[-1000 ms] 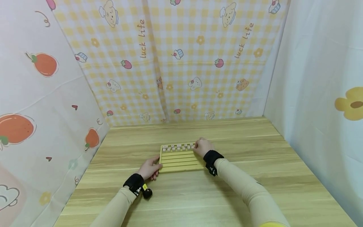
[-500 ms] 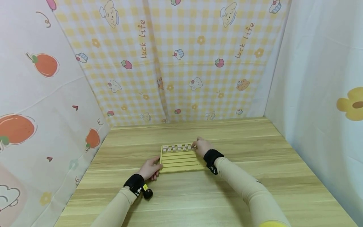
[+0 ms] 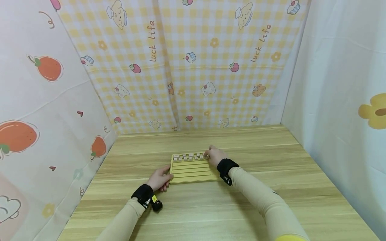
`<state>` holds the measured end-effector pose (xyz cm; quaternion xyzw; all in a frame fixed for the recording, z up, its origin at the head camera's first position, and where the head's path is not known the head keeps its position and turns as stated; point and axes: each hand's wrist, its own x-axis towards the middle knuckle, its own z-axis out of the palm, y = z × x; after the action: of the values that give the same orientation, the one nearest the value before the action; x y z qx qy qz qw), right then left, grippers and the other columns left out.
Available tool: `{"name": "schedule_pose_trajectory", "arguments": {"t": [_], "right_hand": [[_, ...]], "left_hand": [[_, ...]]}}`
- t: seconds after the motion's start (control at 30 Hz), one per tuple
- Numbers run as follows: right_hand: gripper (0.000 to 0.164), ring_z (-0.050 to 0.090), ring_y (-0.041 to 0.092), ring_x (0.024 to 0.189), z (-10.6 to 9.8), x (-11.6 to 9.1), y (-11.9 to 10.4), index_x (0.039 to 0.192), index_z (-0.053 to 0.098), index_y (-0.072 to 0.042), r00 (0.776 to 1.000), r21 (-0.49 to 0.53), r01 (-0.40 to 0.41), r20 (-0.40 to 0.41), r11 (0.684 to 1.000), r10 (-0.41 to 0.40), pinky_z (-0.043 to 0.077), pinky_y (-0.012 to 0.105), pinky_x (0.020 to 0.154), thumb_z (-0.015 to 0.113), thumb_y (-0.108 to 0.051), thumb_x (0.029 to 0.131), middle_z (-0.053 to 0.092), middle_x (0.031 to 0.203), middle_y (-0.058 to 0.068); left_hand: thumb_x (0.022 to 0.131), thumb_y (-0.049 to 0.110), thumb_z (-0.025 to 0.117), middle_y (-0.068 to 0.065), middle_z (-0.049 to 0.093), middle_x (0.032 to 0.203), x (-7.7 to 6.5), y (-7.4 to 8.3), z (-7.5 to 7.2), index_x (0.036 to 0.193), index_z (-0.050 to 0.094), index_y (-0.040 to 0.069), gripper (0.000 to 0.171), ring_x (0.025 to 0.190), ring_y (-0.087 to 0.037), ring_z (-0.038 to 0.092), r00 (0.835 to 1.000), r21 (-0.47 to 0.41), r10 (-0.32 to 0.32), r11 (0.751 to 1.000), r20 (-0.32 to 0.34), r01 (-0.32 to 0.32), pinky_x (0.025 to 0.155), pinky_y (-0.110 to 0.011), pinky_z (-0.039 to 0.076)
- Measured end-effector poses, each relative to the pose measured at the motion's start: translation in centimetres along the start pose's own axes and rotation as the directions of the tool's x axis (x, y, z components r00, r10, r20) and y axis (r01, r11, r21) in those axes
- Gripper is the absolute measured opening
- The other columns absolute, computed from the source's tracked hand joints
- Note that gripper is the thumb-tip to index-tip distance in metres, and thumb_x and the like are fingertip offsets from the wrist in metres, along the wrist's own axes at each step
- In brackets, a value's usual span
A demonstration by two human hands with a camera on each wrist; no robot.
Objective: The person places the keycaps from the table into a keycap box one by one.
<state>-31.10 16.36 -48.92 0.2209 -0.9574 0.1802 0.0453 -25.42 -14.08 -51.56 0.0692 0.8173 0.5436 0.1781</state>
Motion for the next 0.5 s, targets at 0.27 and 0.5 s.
{"name": "schedule_pose_trajectory", "arguments": {"t": [0.27, 0.5], "right_hand": [[0.017, 0.045, 0.011, 0.064, -0.1, 0.0, 0.5, 0.103, 0.074, -0.010, 0.999, -0.009, 0.044, 0.020, 0.999, -0.044, 0.039, 0.024, 0.056, 0.063, -0.003, 0.092, 0.049, 0.086, 0.001], [0.011, 0.041, 0.011, 0.065, -0.1, 0.2, 1.7, 0.098, 0.073, -0.015, 0.985, -0.149, 0.173, 0.024, 0.974, -0.171, 0.029, 0.022, 0.050, 0.070, -0.009, 0.090, 0.046, 0.092, 0.001]], "left_hand": [[0.096, 0.019, 0.061, -0.002, 0.056, 0.054, 0.0, -0.1, -0.1, 0.152, 0.028, 0.004, 0.067, 0.038, -0.011, 0.050, 1.000, -0.004, -0.004, 1.000, -0.006, 0.004, 0.036, -0.024, 0.043], [0.096, 0.018, 0.061, -0.002, 0.055, 0.054, 0.0, -0.3, -0.1, 0.152, 0.028, 0.003, 0.067, 0.038, -0.012, 0.049, 1.000, -0.015, 0.009, 1.000, -0.001, -0.009, 0.037, -0.024, 0.043]]}}
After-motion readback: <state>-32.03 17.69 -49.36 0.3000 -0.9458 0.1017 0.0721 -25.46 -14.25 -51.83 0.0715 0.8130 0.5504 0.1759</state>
